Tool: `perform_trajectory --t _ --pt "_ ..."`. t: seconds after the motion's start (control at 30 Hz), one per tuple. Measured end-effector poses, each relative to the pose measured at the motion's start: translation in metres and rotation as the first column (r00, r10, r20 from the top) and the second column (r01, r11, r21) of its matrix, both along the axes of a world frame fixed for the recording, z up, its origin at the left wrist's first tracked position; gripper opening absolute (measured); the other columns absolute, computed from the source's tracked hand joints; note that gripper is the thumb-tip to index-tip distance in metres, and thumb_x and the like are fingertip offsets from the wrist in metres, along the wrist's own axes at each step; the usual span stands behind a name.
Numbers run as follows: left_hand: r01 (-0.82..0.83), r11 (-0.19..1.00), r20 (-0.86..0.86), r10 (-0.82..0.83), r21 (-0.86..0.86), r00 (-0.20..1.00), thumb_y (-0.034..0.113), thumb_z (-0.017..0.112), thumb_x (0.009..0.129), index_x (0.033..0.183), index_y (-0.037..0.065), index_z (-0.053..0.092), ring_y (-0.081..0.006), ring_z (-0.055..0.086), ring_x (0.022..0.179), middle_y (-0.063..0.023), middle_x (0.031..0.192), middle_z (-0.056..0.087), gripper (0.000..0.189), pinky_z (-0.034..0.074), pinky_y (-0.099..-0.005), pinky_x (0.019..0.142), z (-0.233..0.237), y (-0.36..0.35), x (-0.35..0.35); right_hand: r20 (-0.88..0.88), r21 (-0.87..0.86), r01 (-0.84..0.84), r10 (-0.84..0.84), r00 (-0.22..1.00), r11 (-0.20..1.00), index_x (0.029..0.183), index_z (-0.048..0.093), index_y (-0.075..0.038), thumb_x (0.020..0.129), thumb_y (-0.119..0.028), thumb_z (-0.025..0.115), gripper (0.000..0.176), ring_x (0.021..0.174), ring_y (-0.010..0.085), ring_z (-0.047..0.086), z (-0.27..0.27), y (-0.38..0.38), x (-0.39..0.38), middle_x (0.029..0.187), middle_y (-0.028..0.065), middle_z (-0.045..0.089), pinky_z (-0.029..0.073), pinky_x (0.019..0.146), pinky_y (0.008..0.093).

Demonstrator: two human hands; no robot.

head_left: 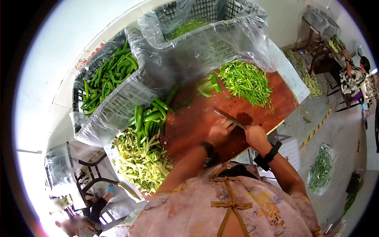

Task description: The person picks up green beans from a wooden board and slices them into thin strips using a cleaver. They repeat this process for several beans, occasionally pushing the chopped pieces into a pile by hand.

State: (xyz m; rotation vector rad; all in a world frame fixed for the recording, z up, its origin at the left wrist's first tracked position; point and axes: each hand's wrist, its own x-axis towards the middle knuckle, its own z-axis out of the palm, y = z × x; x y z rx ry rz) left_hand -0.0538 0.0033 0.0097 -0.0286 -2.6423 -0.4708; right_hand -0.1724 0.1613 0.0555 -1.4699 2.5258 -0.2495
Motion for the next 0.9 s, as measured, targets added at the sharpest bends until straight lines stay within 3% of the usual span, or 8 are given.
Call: perform_trajectory --t 0.17,0.23,0.3,0.4,0.5,0.6,0.9 --pt "-0.018 0.999 -0.015 0.019 0.031 1.000 0.012 0.055 0.070 0.105 0.007 0.063 -0.0223 0.052 0.102 -0.0050 0.107 0.057 0.036 0.042 -0.0342 0.086 0.000 0.004 0.004 0.027 0.072 -0.045 0.043 0.999 0.996 0.073 0.059 -0.002 0.082 -0.017 0.052 0.019 0.065 0.0368 0.059 0.000 -0.005 -0.001 0.070 0.0194 0.059 0.048 0.058 0.0451" --pt "-0.026 1.000 -0.024 0.026 -0.006 0.999 0.012 0.054 0.071 0.104 0.006 0.063 -0.0225 0.052 0.100 -0.0055 0.105 0.057 0.035 0.040 -0.0344 0.088 0.000 0.000 -0.001 -0.013 -0.025 -0.063 0.062 0.998 0.998 0.073 0.059 -0.002 0.081 -0.016 0.053 0.017 0.066 0.0367 0.059 -0.007 -0.012 -0.004 0.071 0.0199 0.059 0.048 0.059 0.0451" --pt "0.017 1.000 0.098 -0.019 0.016 0.995 0.013 0.055 0.071 0.102 0.006 0.063 -0.0229 0.050 0.097 -0.0061 0.099 0.056 0.033 0.038 -0.0351 0.089 0.001 -0.001 -0.003 -0.006 -0.071 -0.068 0.068 0.998 0.995 0.072 0.059 -0.002 0.081 -0.015 0.053 0.017 0.066 0.0369 0.059 -0.017 -0.022 -0.008 0.073 0.0201 0.059 0.048 0.060 0.0452" --pt "-0.025 1.000 0.017 0.025 0.007 1.000 0.014 0.055 0.070 0.101 0.006 0.063 -0.0225 0.050 0.096 -0.0059 0.097 0.055 0.033 0.038 -0.0356 0.089 0.002 0.006 -0.003 -0.009 -0.155 -0.086 0.085 0.996 0.984 0.072 0.059 -0.001 0.080 -0.013 0.052 0.016 0.067 0.0374 0.058 -0.030 -0.031 -0.011 0.075 0.0203 0.058 0.048 0.061 0.0459" --pt "0.000 0.999 0.108 0.005 -0.047 0.994 0.014 0.056 0.070 0.103 0.006 0.062 -0.0226 0.049 0.100 -0.0058 0.101 0.055 0.035 0.037 -0.0359 0.091 0.002 0.004 -0.002 -0.037 -0.187 -0.110 0.105 0.994 0.976 0.074 0.060 -0.002 0.081 -0.013 0.051 0.016 0.067 0.0371 0.059 -0.020 -0.035 -0.017 0.076 0.0186 0.058 0.048 0.061 0.0458" --pt "-0.078 0.995 0.022 0.079 -0.069 0.997 0.014 0.055 0.069 0.104 0.007 0.062 -0.0230 0.049 0.105 -0.0062 0.105 0.056 0.036 0.036 -0.0366 0.094 0.005 0.011 0.005 -0.027 -0.101 -0.082 0.080 0.996 0.991 0.079 0.062 -0.002 0.081 -0.012 0.051 0.015 0.066 0.0365 0.059 -0.019 -0.024 -0.015 0.076 0.0172 0.058 0.049 0.060 0.0448" --pt "-0.089 0.996 0.032 0.089 0.009 0.996 0.014 0.054 0.069 0.100 0.006 0.063 -0.0235 0.050 0.108 -0.0068 0.110 0.056 0.034 0.035 -0.0380 0.095 -0.006 0.014 0.003 -0.054 -0.084 -0.064 0.060 0.997 0.994 0.084 0.063 -0.003 0.079 -0.009 0.051 0.014 0.064 0.0351 0.061 -0.008 0.001 0.000 0.077 0.0166 0.059 0.050 0.058 0.0437"
